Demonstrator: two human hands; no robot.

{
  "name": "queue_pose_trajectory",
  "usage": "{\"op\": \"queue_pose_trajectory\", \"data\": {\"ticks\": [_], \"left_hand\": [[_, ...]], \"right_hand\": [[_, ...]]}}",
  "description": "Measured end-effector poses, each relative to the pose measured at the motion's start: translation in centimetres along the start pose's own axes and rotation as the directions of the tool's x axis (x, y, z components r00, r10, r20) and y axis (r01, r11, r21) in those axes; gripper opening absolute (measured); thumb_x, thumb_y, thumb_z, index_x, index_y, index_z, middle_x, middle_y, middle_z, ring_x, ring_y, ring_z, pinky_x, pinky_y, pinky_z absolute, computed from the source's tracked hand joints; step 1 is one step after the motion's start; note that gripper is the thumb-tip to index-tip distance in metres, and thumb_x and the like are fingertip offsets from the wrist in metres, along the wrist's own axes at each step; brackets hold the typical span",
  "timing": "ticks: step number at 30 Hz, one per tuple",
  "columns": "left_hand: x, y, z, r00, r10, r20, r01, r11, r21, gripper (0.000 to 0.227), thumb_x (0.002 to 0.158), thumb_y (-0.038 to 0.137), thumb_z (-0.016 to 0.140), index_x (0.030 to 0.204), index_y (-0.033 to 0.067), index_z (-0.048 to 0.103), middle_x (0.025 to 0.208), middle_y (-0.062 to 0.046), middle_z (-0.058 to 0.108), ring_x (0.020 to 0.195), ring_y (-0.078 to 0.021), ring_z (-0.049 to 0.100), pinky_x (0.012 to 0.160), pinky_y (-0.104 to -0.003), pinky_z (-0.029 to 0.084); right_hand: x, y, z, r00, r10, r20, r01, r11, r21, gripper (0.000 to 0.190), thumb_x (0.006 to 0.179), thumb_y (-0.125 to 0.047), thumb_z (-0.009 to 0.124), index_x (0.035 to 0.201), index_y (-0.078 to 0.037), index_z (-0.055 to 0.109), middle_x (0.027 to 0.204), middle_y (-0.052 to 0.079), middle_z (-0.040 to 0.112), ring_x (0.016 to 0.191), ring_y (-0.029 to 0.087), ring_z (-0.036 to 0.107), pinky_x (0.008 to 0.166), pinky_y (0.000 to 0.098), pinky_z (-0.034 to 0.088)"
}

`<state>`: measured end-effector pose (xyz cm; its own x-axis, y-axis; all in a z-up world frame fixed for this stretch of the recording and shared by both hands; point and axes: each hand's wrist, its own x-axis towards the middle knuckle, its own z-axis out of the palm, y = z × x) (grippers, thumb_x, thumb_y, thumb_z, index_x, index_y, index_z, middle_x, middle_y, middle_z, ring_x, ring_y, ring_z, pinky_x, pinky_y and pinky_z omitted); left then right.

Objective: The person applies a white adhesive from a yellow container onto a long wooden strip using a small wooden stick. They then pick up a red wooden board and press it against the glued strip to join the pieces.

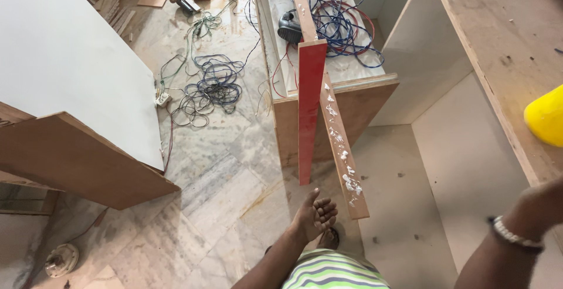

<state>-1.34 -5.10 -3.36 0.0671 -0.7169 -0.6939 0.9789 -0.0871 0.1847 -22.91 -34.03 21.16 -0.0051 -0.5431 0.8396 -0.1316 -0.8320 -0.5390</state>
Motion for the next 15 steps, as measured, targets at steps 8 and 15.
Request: {"op": "queue_pose_trajectory", "data": {"ticks": [8, 15], "left_hand": [[3.2, -1.3, 0.1, 0.998, -0.027, -0.062, 0.032, 0.997, 0.075, 0.077, 0.091, 0.060, 0.062, 0.143, 0.0027, 0.054, 0.129, -0.014, 0.063, 0.120, -0.0300, 0.058, 0.104, -0.046, 0.049], [3.6, -2.5, 1.5, 0.996, -0.046, -0.081, 0.061, 0.979, 0.194, 0.088, 0.092, 0.063, 0.058, 0.152, 0.0024, 0.039, 0.151, -0.019, 0.052, 0.141, -0.0344, 0.048, 0.113, -0.049, 0.043]], "right_hand": [[-9.7, 1.6, 3.4, 0.623, 0.473, 0.623, -0.702, 0.689, 0.179, 0.043, 0.103, -0.032, 0.070, 0.134, -0.004, 0.062, 0.122, 0.006, 0.066, 0.110, 0.012, 0.061, 0.098, 0.0271, 0.051], [-19.4, 3.7, 6.7, -0.100, 0.692, 0.715, -0.807, 0.364, -0.465, 0.054, 0.098, -0.047, 0.054, 0.133, -0.007, 0.061, 0.125, 0.006, 0.070, 0.113, 0.017, 0.066, 0.097, 0.0365, 0.054]]}}
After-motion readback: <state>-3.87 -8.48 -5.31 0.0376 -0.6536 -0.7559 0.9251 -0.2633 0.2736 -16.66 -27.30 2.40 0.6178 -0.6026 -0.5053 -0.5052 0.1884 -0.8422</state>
